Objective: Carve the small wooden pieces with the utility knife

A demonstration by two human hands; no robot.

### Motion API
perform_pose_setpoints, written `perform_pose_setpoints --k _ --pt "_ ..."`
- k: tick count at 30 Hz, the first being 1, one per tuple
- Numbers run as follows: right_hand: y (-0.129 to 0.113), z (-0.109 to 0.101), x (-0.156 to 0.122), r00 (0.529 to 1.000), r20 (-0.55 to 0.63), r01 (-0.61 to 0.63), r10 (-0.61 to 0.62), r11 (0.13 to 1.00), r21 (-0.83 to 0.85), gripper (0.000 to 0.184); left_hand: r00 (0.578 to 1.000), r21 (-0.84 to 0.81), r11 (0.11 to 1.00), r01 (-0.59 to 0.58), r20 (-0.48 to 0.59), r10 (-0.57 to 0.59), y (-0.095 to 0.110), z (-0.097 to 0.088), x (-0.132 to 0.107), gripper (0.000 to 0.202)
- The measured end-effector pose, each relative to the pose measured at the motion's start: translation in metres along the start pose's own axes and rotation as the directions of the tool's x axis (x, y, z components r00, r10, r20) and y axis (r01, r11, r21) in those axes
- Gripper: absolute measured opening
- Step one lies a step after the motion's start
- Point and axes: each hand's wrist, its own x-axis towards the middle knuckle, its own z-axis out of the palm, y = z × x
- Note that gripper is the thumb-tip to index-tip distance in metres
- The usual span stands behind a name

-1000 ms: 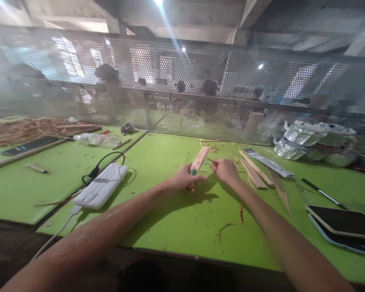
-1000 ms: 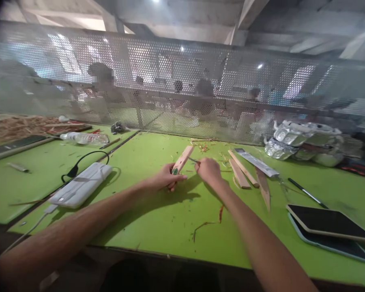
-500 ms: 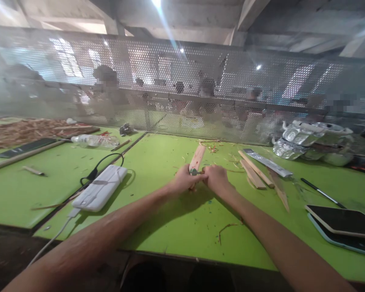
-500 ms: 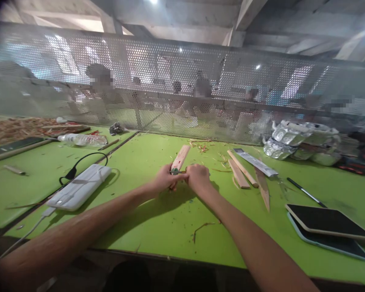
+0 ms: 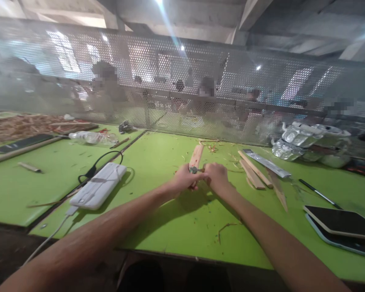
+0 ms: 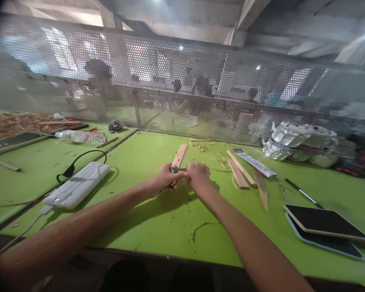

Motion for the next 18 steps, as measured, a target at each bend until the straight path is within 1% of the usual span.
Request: perform_pose_setpoints --k 3,6,9,11,15,18 --pt "0.003 0.001 0.005 1.000 -0.007 -0.009 0.009 1.000 -0.002 0.030 1.000 0.072 0.997 0.002 -0.023 0.000 0.000 0.002 0.000 0.031" --pt "0.012 0.008 0.013 0.998 -0.022 -0.057 0.056 0.998 -0.010 0.024 1.000 0.116 0.993 0.021 0.004 -0.022 -0.001 0.006 -0.002 0.027" --pt "0.025 0.015 0.021 0.992 -0.030 -0.123 0.123 0.992 -0.022 0.027 0.997 0.172 0.984 0.051 0.053 -0.061 -0.005 0.009 -0.004 0.027" --pt "0.033 0.018 0.025 0.989 -0.036 -0.146 0.145 0.989 -0.025 0.030 0.994 0.202 0.977 0.067 0.070 -0.083 -0.006 0.009 -0.005 0.029" --pt "0.043 0.020 0.032 0.989 -0.041 -0.141 0.140 0.990 -0.012 0.030 0.992 0.243 0.966 0.085 0.074 -0.106 -0.004 0.006 -0.004 0.034" --pt "0.048 0.022 0.038 0.992 -0.023 -0.124 0.124 0.992 0.003 0.029 0.989 0.271 0.958 0.089 0.087 -0.116 -0.001 0.003 -0.003 0.034"
